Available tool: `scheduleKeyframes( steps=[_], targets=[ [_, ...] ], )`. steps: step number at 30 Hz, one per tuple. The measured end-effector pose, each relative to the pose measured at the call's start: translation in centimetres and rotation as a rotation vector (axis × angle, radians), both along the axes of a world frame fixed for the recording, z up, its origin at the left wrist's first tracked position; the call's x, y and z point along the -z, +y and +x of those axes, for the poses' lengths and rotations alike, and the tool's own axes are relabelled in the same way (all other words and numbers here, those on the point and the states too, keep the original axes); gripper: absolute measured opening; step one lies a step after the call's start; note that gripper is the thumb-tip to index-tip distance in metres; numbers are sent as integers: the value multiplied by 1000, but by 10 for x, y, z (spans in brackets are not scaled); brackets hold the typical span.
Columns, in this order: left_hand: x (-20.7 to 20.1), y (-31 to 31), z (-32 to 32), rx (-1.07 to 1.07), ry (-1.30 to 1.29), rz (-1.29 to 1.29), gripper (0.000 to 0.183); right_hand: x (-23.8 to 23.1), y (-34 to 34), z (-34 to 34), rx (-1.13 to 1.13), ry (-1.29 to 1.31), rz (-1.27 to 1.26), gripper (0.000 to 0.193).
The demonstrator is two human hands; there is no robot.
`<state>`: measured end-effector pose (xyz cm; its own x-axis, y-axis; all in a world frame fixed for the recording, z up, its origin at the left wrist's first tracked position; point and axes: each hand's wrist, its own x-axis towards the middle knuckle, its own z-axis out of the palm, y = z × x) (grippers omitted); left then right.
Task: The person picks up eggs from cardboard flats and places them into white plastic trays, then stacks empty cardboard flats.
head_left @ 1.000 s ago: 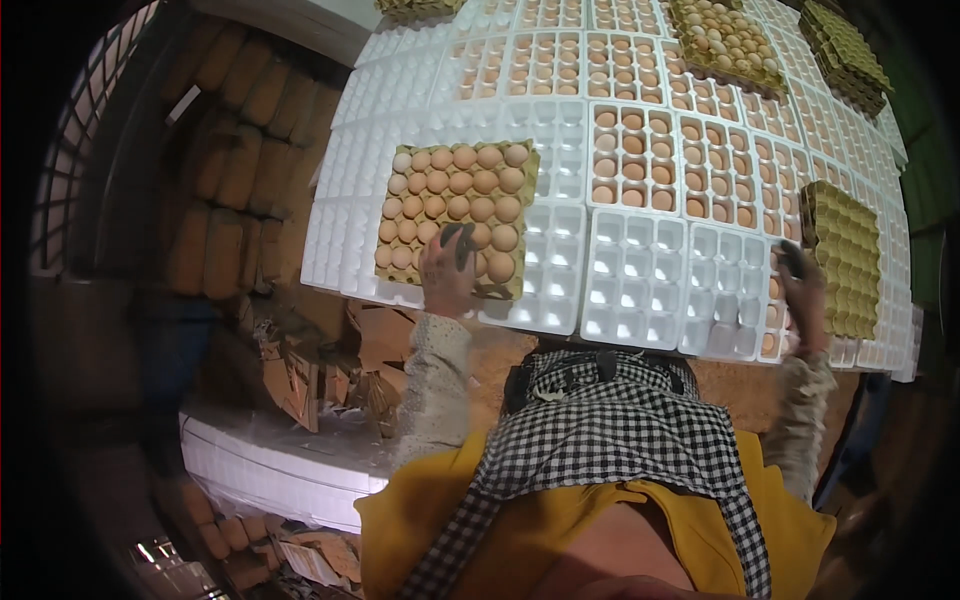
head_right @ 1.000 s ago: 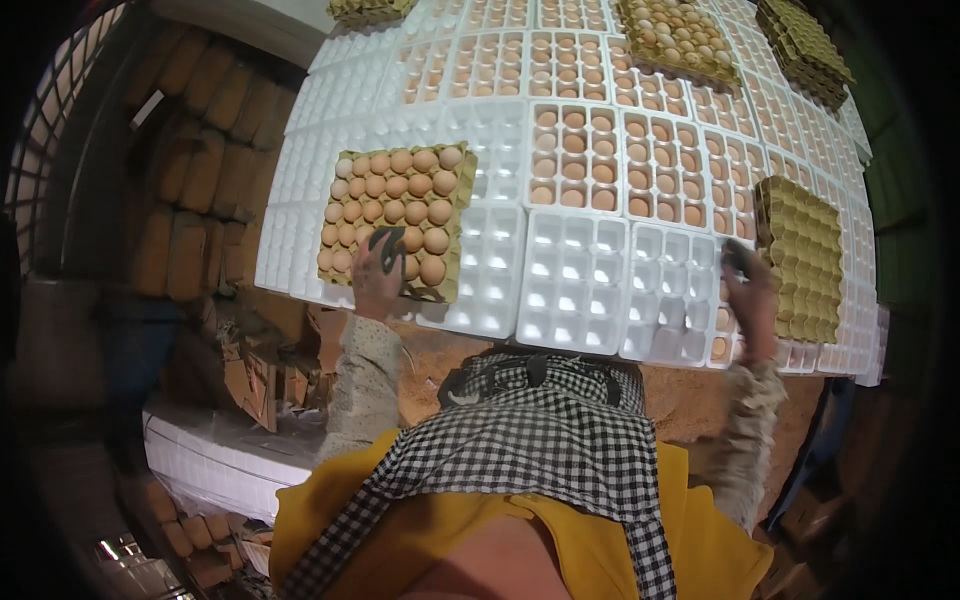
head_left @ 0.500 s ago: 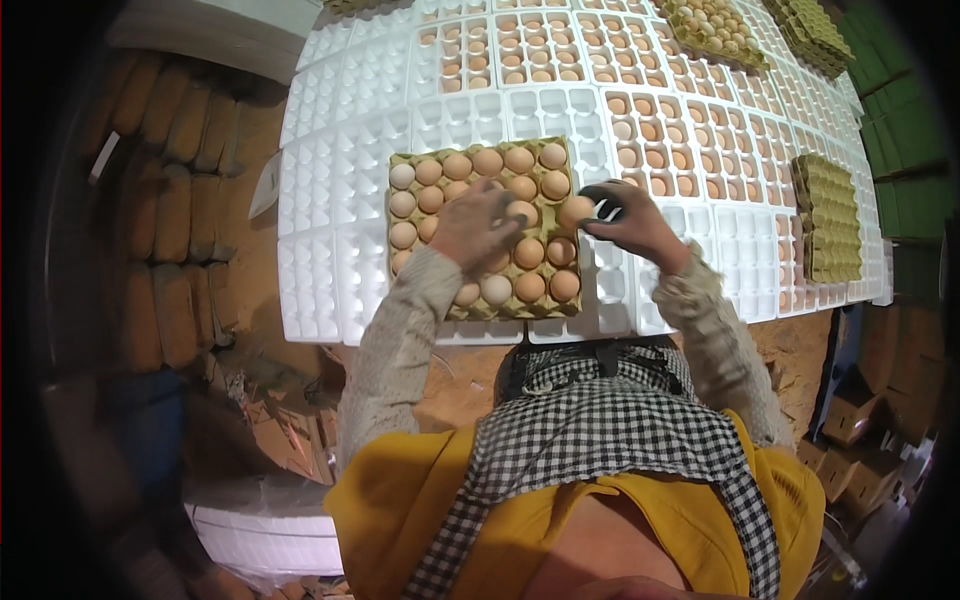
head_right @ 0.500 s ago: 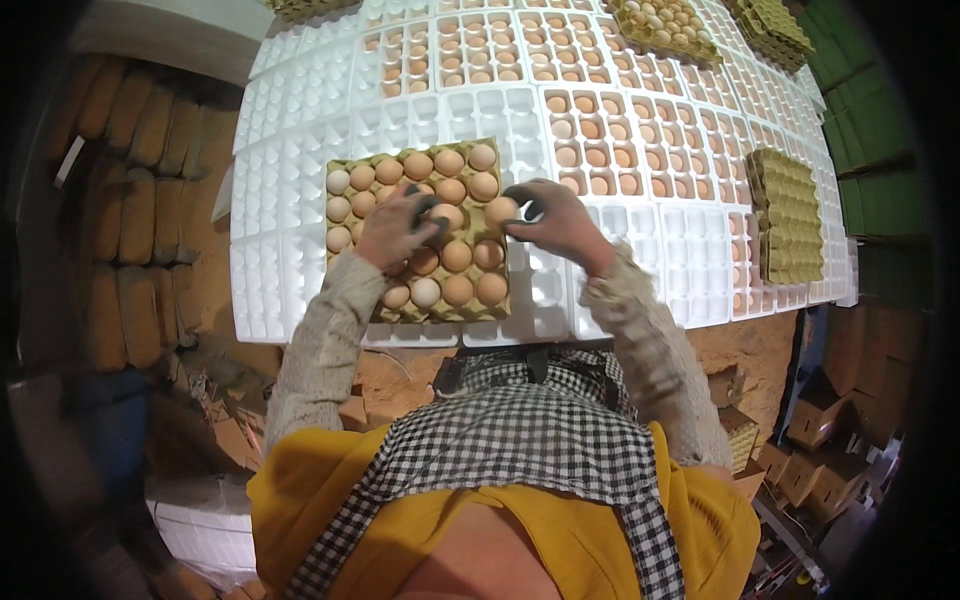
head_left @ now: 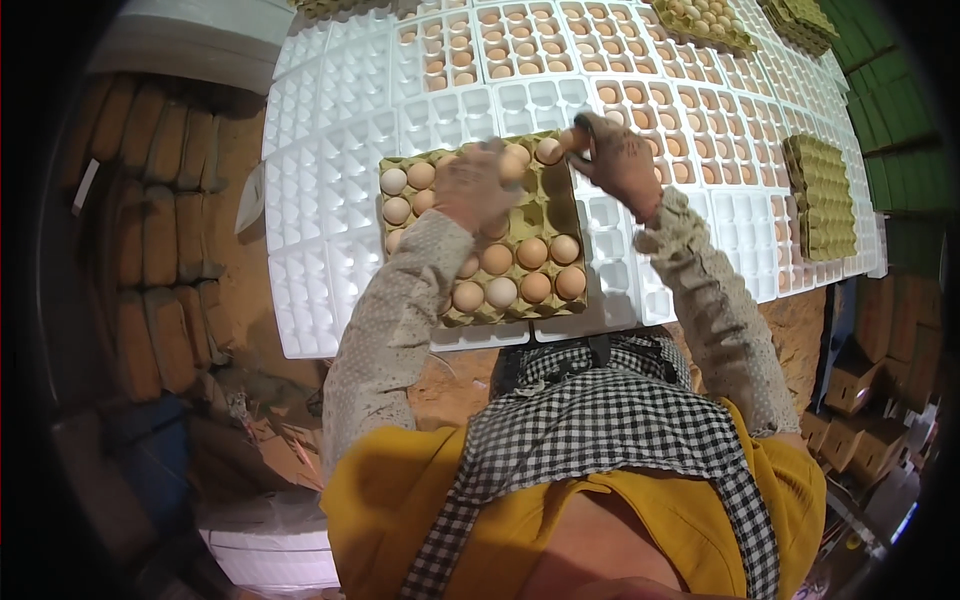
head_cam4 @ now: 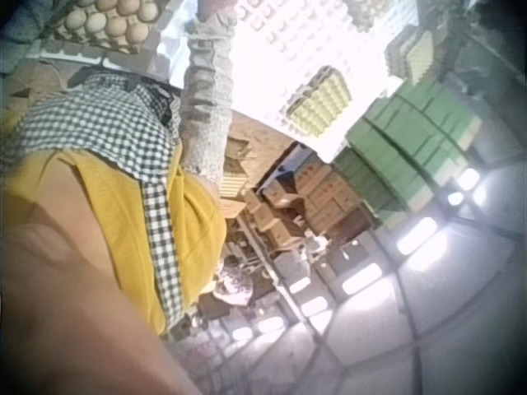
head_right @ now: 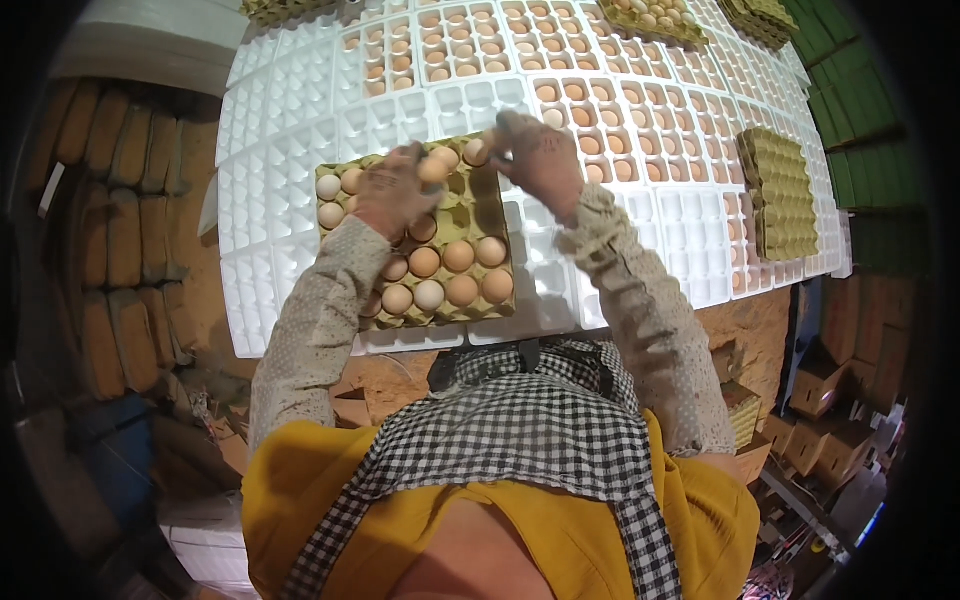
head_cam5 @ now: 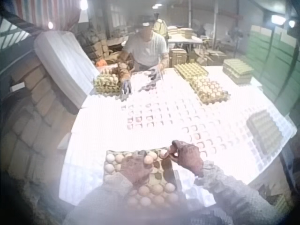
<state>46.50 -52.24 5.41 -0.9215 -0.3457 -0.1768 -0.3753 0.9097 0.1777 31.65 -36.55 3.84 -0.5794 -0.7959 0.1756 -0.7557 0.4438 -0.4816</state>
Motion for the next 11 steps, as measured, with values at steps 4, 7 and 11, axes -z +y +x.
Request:
scheduleKeyframes(
  steps=[4, 7, 11],
  targets=[
    [-1, -13, -11, -133, -5, 17, 56, 11, -28, -13, -111, 68, 265, 37],
    [1, -5, -35, -20, -172, -82, 57, 6, -36, -17, -211, 47, 482, 40],
    [14, 21, -81, 58, -362, -275, 57, 10, -44, -16, -319, 109, 628, 42]
  ],
)
